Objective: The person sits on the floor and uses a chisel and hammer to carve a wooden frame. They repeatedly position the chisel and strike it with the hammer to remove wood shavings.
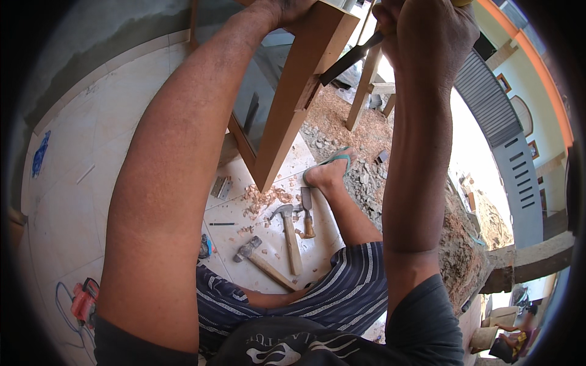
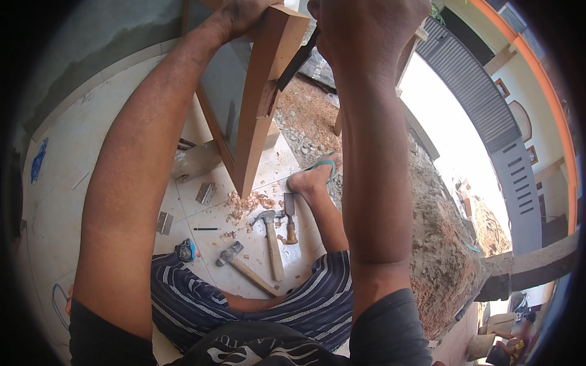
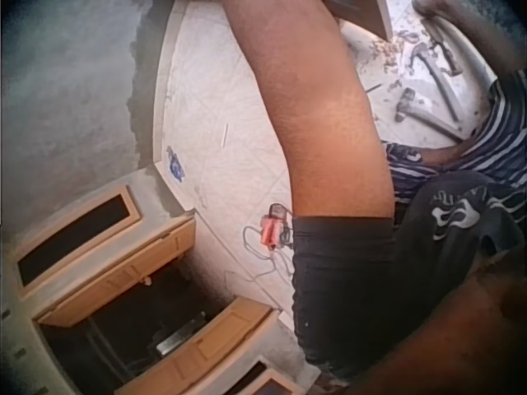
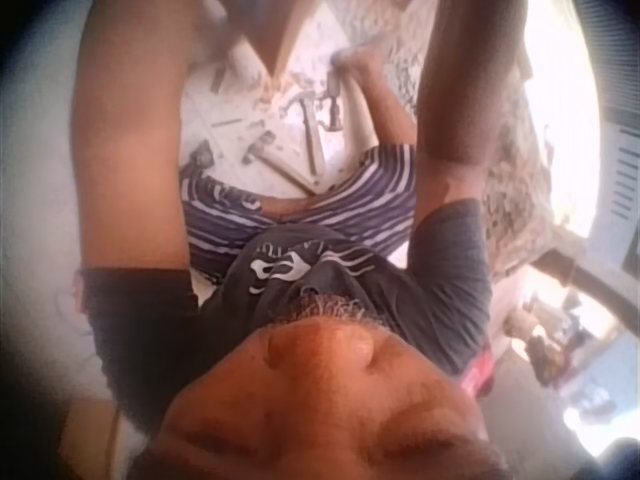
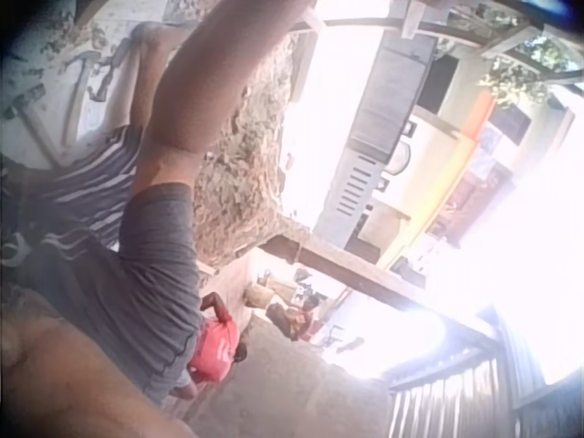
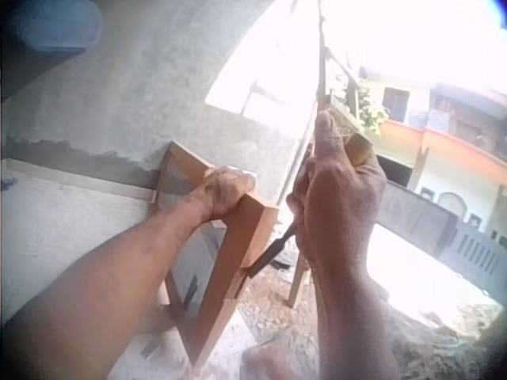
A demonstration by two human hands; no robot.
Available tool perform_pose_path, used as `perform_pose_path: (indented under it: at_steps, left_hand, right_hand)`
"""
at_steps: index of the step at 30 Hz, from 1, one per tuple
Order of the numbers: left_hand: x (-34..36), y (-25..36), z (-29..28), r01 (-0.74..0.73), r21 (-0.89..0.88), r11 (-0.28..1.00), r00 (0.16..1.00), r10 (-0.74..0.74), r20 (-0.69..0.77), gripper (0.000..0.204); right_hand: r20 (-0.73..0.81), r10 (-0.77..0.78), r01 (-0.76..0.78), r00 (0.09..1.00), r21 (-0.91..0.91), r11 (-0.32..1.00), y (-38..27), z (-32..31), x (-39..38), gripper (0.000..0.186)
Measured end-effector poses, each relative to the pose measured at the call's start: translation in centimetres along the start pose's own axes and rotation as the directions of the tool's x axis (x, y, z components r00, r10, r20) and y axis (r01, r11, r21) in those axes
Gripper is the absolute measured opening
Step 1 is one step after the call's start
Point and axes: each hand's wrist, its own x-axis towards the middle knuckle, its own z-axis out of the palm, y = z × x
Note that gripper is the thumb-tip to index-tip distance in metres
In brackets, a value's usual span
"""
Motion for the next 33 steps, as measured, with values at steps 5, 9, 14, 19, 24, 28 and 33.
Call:
perform_pose_path:
  at_steps: [5, 9, 14, 19, 24, 28, 33]
  left_hand:
    - [0.1, -0.4, 0.5, 0.011, 0.017, 1.0, 0.999, -0.012, 0.044, 0.015]
    - [-0.2, -0.6, 0.1, 0.015, -0.05, 0.999, 0.999, -0.014, 0.03, 0.014]
    - [0.2, 1.1, -2.1, 0.09, -0.041, 0.995, 0.986, -0.084, 0.143, 0.017]
    - [0.2, 0.1, -1.4, 0.093, -0.033, 0.995, 0.984, -0.087, 0.154, 0.015]
    - [0.0, -0.2, -1.4, 0.1, -0.154, 0.983, 0.988, -0.08, 0.13, 0.015]
    - [0.1, 0.3, -1.5, 0.084, -0.087, 0.993, 0.99, -0.074, 0.117, 0.014]
    - [0.1, -1.7, -0.2, 0.014, -0.101, 0.995, 0.997, -0.007, 0.072, 0.015]
  right_hand:
    - [-0.072, 0.004, -0.007, 0.997, -0.042, 0.999, -1.0, 1.4, -0.5, 0.026]
    - [-0.029, 0.036, -0.037, 0.999, -0.036, 0.999, -0.6, 0.8, -0.1, 0.025]
    - [0.009, 0.067, -0.066, 0.998, -0.096, 0.993, 0.3, 0.7, -0.3, 0.026]
    - [-0.061, 0.105, -0.112, 0.993, -0.133, 0.985, -0.9, 1.5, 0.0, 0.027]
    - [-0.068, 0.141, -0.152, 0.988, -0.204, 0.967, 0.5, 1.6, -0.4, 0.03]
    - [-0.104, 0.12, -0.138, 0.987, -0.185, 0.973, -0.3, 1.2, -0.7, 0.028]
    - [-0.096, 0.184, -0.197, 0.978, -0.142, 0.97, 2.1, 0.3, -0.5, 0.025]
